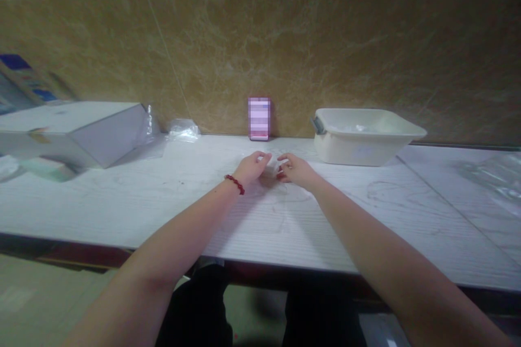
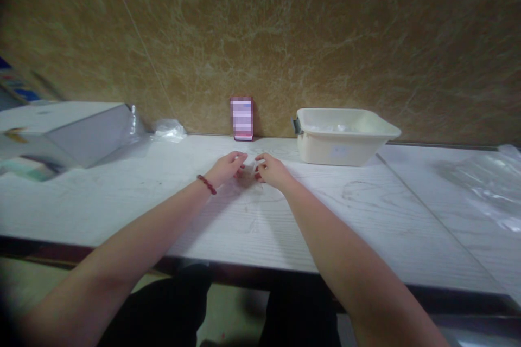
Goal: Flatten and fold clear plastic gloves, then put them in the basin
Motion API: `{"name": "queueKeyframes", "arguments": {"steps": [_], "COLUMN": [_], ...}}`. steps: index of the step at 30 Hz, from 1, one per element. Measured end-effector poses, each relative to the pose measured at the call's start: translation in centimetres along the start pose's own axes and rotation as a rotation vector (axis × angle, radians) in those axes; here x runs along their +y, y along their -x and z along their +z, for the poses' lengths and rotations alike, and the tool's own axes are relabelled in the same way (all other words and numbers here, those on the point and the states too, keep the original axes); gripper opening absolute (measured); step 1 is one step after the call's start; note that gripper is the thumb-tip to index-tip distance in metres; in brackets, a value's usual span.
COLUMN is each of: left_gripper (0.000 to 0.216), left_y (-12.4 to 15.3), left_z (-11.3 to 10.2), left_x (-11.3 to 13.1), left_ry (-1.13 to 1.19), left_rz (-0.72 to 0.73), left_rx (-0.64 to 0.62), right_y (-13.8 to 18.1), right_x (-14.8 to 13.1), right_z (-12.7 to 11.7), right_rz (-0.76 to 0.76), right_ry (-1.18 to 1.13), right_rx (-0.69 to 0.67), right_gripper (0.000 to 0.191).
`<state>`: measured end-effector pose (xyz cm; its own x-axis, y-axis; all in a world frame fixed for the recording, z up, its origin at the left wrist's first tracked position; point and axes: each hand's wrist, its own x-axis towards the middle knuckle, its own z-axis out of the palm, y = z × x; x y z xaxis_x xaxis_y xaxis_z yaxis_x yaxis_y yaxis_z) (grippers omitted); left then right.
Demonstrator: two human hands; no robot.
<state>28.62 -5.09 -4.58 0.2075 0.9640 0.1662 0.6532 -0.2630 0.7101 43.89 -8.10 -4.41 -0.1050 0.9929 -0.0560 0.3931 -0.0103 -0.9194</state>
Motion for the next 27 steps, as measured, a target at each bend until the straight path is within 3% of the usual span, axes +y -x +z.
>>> {"name": "queueKeyframes", "arguments": {"steps": [8, 16, 27], "left_gripper": [0.048, 0.034, 0.026], "left_y": [0.17, 0.03, -0.01], "left_z": [-0.33, -0.49, -1.08], "left_x": [0.42, -0.14, -0.17], "left_ry": [-0.008, -0.084, -0.163], "left_rz": [0.008, 0.049, 0.010], "left_rx": [-0.026, -0.069, -0.098], "right_y": [0.15, 0.20, 0.24], "right_x": [0.20, 0.21, 0.15], "right_z": [-0.06, -0.14, -0.88], "right_rz": [-0.086, -0.146, -0.283], "right_ry": [0.109, 0.188, 0.475], "right_rx": [-0.047, -0.087, -0.008], "right_gripper": [0.029, 0.034, 0.026]}}
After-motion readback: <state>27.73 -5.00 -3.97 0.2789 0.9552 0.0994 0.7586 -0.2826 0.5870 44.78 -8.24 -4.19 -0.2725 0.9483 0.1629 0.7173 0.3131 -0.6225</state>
